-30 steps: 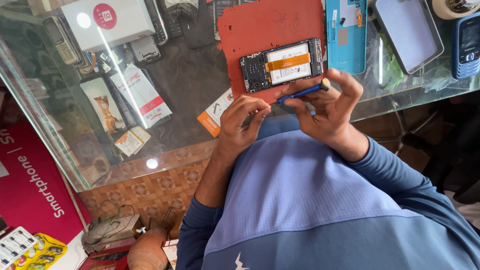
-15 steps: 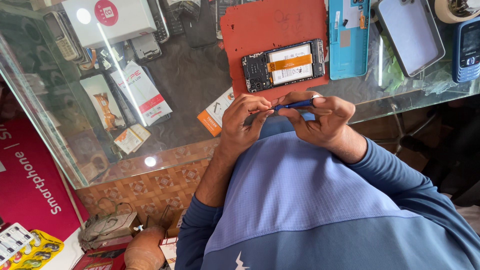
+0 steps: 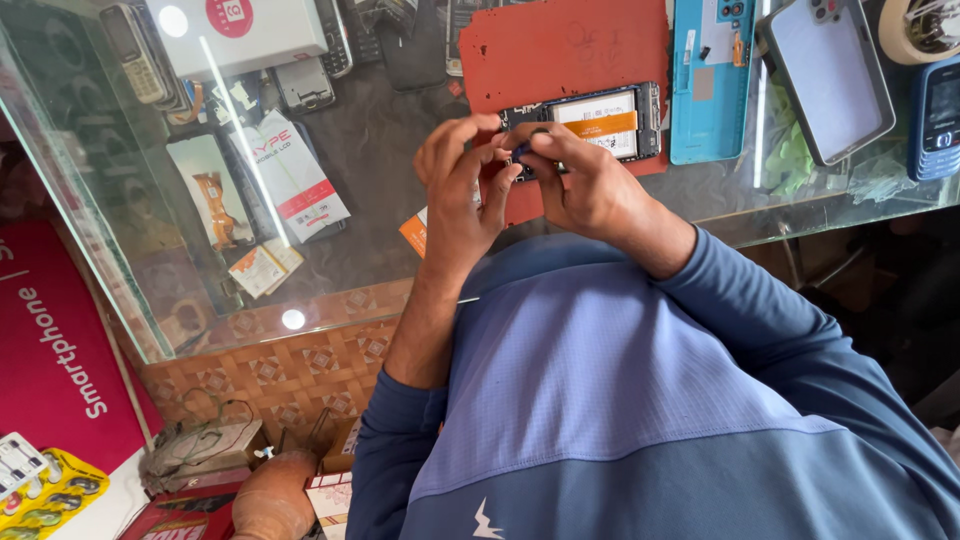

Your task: The person uses a screwdriver to remove screws from the back of a disassembled smartphone. They then align and attach the back cover, press the edges to secure it, and finally inspect the reassembled device.

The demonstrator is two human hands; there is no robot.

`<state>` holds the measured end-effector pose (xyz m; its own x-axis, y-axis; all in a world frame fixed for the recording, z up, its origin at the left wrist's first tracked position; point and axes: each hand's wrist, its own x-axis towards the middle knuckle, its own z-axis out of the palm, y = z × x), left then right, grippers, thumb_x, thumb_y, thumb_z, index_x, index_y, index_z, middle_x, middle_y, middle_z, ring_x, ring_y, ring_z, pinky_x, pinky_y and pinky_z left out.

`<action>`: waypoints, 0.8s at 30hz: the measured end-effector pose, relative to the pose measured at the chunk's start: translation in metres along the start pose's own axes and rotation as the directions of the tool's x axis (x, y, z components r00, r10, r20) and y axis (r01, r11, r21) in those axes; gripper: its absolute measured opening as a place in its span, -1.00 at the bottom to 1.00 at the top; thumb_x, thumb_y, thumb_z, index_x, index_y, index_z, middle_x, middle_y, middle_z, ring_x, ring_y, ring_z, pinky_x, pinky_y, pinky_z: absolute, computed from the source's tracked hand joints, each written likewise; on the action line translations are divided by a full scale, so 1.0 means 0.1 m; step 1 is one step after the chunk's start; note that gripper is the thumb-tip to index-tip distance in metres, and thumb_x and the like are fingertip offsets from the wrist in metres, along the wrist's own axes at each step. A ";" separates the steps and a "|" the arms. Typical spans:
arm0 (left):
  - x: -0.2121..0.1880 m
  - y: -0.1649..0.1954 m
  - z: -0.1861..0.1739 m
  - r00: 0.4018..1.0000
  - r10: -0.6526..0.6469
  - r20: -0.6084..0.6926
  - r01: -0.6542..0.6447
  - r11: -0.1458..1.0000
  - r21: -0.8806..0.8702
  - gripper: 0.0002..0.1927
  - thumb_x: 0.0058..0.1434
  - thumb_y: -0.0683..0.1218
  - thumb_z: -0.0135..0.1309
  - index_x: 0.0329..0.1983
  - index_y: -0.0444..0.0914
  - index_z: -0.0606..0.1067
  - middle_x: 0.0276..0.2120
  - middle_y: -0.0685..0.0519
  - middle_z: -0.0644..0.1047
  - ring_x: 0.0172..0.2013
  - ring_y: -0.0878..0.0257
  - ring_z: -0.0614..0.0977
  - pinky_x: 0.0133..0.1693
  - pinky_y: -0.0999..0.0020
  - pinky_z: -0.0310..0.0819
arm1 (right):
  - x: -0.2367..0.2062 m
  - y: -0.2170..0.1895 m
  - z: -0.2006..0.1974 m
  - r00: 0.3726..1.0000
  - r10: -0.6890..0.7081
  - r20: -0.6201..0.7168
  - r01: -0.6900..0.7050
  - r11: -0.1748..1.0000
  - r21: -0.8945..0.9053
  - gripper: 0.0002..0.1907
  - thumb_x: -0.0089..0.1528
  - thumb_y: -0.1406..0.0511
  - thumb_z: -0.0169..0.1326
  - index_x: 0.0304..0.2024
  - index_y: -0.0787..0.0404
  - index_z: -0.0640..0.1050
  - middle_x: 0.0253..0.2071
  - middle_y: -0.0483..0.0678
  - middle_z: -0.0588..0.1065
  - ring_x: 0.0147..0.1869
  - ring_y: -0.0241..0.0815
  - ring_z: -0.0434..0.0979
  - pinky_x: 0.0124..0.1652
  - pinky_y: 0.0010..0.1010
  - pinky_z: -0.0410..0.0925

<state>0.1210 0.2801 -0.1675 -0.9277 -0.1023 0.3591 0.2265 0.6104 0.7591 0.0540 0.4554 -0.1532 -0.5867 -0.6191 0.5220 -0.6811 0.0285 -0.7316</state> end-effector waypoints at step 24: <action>-0.02 -0.01 -0.01 0.997 -0.004 0.080 0.004 1.000 0.002 -0.09 0.25 0.12 0.30 0.45 -0.33 0.09 0.41 0.00 0.29 0.45 0.01 0.24 0.43 -0.09 -0.19 | 0.10 0.02 -0.03 0.992 0.118 0.041 -0.119 0.992 0.032 -0.60 0.39 0.55 0.09 0.12 0.25 0.19 -0.05 0.09 0.51 -0.02 0.09 0.63 -0.17 -0.32 0.50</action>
<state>0.1235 0.2788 -0.1681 -0.9493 -0.0418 0.3116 0.2222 0.6118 0.7591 0.0460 0.4515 -0.1480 -0.6440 -0.6435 0.4138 -0.5920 0.0765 -0.8023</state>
